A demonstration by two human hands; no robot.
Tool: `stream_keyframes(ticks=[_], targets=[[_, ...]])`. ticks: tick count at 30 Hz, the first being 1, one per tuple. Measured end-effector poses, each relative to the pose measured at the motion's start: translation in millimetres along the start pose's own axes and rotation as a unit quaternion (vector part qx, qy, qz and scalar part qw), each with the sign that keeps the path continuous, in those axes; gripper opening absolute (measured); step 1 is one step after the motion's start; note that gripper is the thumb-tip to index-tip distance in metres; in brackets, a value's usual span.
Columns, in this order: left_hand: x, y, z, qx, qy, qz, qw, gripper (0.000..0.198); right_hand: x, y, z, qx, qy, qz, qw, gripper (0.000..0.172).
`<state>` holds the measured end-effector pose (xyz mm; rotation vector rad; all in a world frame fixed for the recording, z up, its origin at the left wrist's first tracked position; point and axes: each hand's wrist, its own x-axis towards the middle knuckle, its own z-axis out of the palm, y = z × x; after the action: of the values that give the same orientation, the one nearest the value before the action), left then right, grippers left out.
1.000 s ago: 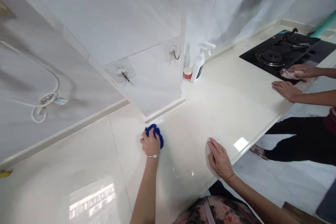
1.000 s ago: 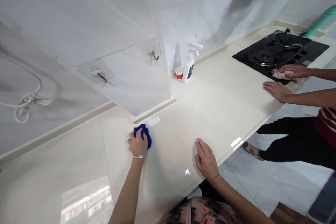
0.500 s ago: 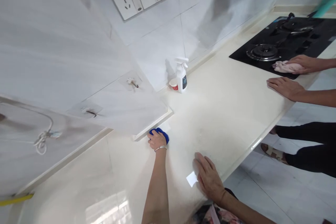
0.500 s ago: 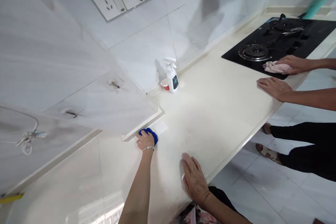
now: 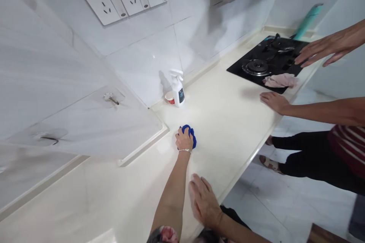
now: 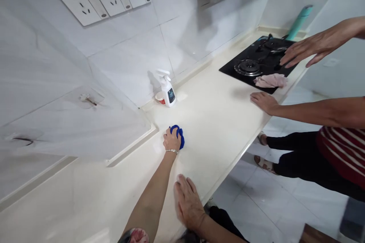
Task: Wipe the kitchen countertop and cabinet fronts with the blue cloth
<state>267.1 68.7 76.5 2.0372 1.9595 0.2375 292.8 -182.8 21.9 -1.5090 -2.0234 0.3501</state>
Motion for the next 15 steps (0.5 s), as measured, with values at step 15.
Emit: stream_keyframes(ticks=[15], targets=[[-146.0,-55.3,3.2,-0.207,-0.114,0.320,0.917,0.097,0.1,75.2,-86.3,0.014,0.220,0.180,0.959,0.048]])
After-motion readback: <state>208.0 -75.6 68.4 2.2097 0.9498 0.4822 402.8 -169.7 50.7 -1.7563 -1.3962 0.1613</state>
